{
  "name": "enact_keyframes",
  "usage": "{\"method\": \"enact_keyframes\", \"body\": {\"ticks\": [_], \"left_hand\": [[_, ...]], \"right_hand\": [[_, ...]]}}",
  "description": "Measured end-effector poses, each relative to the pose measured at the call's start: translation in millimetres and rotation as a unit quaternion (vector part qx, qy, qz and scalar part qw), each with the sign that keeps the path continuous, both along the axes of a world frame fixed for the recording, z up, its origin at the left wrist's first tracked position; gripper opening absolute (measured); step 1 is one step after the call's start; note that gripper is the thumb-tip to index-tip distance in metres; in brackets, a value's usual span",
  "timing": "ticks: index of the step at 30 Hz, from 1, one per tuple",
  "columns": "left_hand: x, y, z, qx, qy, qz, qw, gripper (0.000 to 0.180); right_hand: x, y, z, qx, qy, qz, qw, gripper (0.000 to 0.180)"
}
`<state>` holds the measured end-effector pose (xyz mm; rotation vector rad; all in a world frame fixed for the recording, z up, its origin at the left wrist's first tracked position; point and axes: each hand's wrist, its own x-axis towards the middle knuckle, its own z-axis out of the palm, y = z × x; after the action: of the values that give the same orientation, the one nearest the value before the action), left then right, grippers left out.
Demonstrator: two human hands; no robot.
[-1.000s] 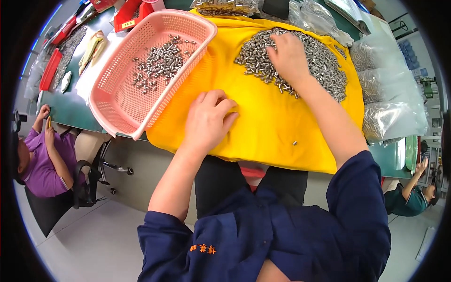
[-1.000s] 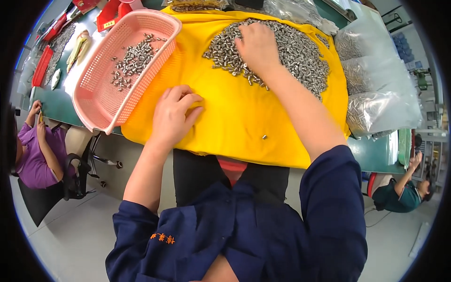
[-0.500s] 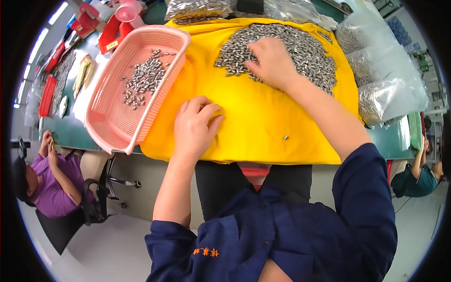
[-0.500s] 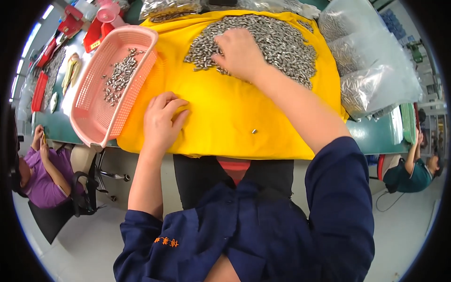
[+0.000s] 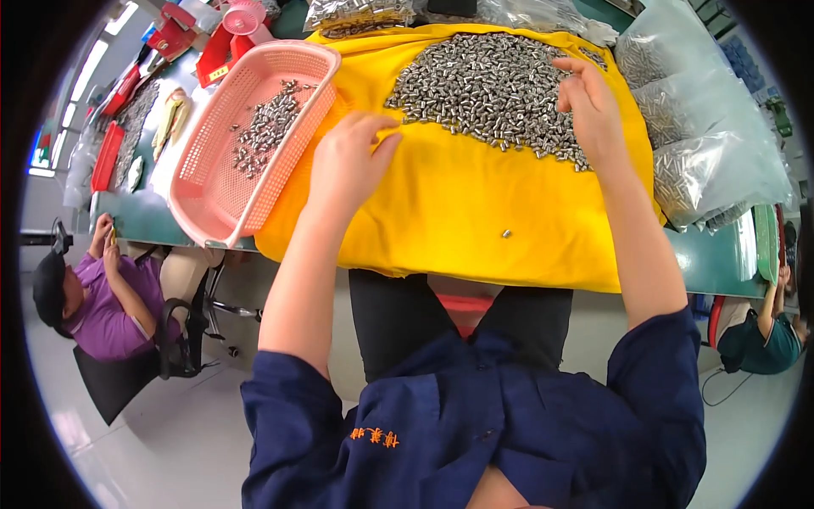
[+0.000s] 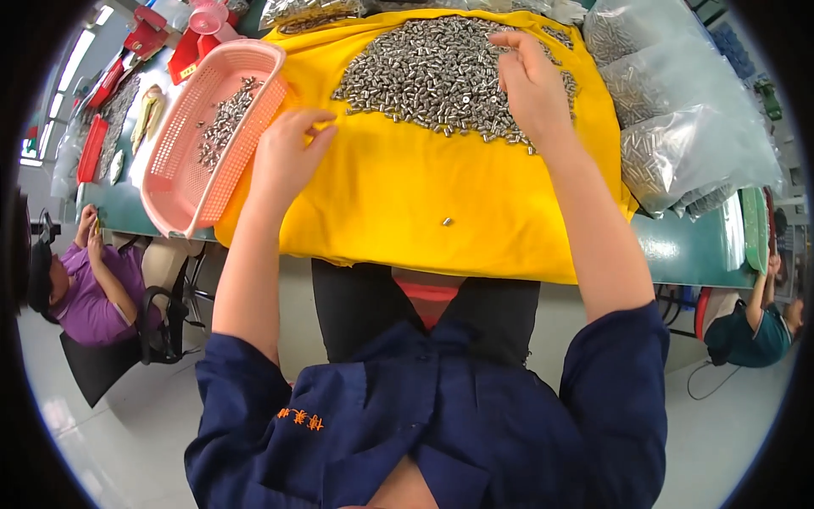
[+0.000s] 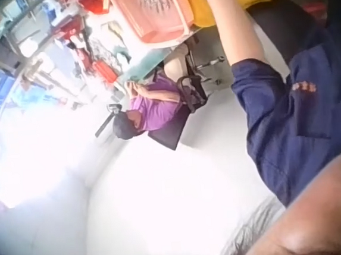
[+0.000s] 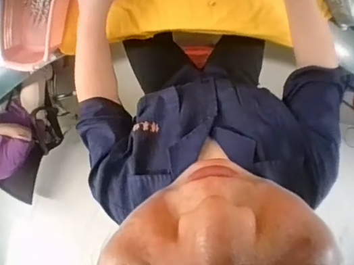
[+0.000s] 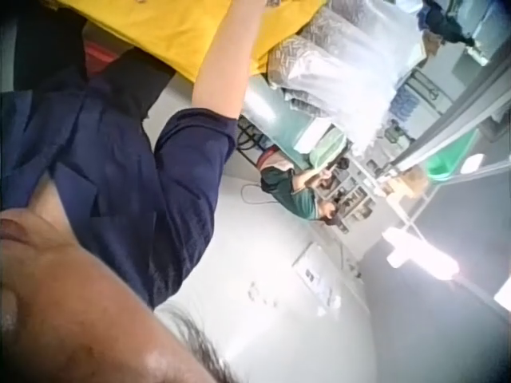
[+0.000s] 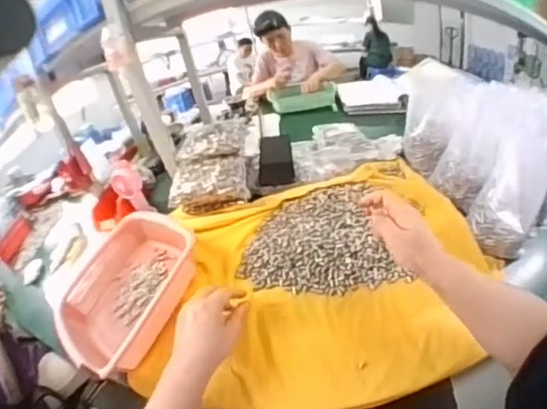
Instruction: Sorting small metal hardware components on a workbench in a manufacturing setting.
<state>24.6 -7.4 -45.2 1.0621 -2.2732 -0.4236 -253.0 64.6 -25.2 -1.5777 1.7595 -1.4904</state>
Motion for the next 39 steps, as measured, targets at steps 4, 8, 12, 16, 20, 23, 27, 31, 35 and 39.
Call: {"method": "enact_keyframes", "body": {"ticks": [4, 8, 12, 16, 20, 23, 27, 31, 35, 39], "left_hand": [[-24, -32, -12, 0.029, -0.135, 0.013, 0.990, 0.022], [-29, -38, -10, 0.069, -0.158, 0.029, 0.985, 0.022], [-38, -38, -3, 0.097, -0.170, 0.031, 0.980, 0.022], [-37, -39, -1, 0.104, -0.186, 0.021, 0.977, 0.022], [-29, -34, -1, 0.112, -0.175, 0.015, 0.978, 0.021], [-27, -38, -2, 0.120, -0.171, -0.002, 0.978, 0.020], [-42, -49, -7, 0.047, -0.178, -0.039, 0.982, 0.020], [-36, -49, -2, 0.073, -0.186, -0.025, 0.980, 0.019], [-15, -47, 15, 0.291, -0.001, 0.056, 0.955, 0.017], [-57, -26, 26, 0.409, 0.288, -0.164, 0.850, 0.008]], "right_hand": [[-3, 10, -25, 0.030, -0.152, 0.036, 0.987, 0.022], [5, 15, -33, 0.073, -0.179, 0.087, 0.977, 0.014], [8, 22, -47, 0.083, -0.147, 0.110, 0.979, 0.011], [12, 27, -48, 0.083, -0.133, 0.110, 0.982, 0.011], [6, 28, -44, 0.084, -0.222, 0.084, 0.968, 0.014], [3, 27, -37, 0.091, -0.260, 0.076, 0.958, 0.015], [6, 29, -26, 0.096, -0.268, 0.104, 0.953, 0.016], [19, 37, 1, 0.090, -0.261, 0.125, 0.953, 0.016], [21, 35, 18, 0.071, -0.280, 0.145, 0.946, 0.015], [9, 25, 1, 0.077, -0.311, 0.126, 0.939, 0.012]]}}
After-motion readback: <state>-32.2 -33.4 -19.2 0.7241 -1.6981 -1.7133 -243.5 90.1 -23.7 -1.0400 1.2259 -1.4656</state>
